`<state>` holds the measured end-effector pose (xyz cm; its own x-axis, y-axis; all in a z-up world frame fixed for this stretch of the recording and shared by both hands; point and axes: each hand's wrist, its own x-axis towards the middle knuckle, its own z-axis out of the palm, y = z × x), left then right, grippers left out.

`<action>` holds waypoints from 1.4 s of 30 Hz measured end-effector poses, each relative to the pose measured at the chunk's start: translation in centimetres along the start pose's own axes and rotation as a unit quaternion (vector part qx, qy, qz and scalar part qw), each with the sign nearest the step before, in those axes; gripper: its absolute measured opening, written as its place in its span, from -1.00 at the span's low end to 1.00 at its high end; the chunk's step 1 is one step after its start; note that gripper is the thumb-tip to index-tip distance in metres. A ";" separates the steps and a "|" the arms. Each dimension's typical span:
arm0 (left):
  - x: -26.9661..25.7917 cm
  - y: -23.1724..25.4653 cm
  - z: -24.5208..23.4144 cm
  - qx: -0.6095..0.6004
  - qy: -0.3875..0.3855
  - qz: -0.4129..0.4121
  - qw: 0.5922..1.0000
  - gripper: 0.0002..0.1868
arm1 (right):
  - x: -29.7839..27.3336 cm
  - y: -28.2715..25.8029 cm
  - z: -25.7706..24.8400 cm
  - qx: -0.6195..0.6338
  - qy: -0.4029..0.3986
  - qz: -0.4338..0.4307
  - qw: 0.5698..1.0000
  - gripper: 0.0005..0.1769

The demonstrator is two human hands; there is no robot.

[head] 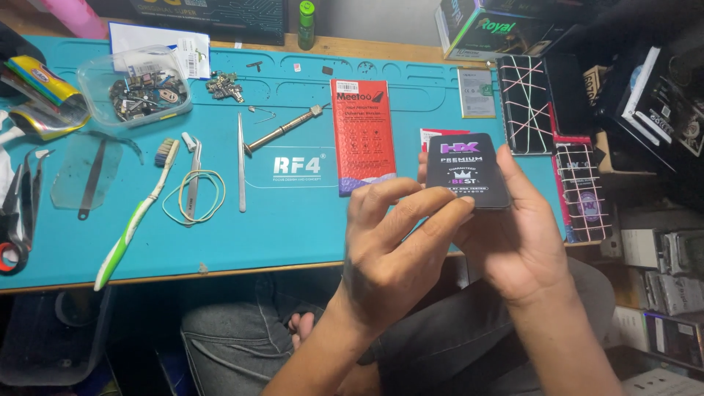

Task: Inspecting a new mobile phone screen and comparing it with the phone frame for replacement.

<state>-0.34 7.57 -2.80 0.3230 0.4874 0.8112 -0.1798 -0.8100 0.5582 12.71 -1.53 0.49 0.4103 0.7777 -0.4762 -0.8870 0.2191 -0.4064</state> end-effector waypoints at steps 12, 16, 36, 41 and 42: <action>0.6 1.5 -0.8 -0.144 -0.048 -0.188 0.970 -0.70 | -0.2 -0.1 1.6 -0.200 0.142 -0.083 0.966 -0.39; 0.3 1.3 -0.5 -0.224 -0.110 -0.370 0.895 -0.51 | -0.2 0.2 2.5 -0.304 0.124 -0.183 0.927 -0.44; -1.8 0.1 0.0 -0.543 -0.053 -0.505 0.669 -0.33 | -1.6 -0.1 4.2 -0.666 0.027 -0.312 0.676 -0.15; -1.5 -0.7 0.0 -0.584 0.031 -0.591 0.556 -0.37 | -1.9 -0.1 3.3 -0.607 0.036 -0.375 0.700 -0.25; -1.4 -0.7 -0.2 -0.603 0.049 -0.589 0.536 -0.44 | -1.8 -0.1 3.0 -0.586 0.039 -0.400 0.704 -0.29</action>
<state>-0.84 7.53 -4.32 0.8322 0.4925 -0.2545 -0.3946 0.8488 0.3520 11.42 -1.24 3.73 0.7296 0.6377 0.2471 0.3987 -0.1030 -0.9113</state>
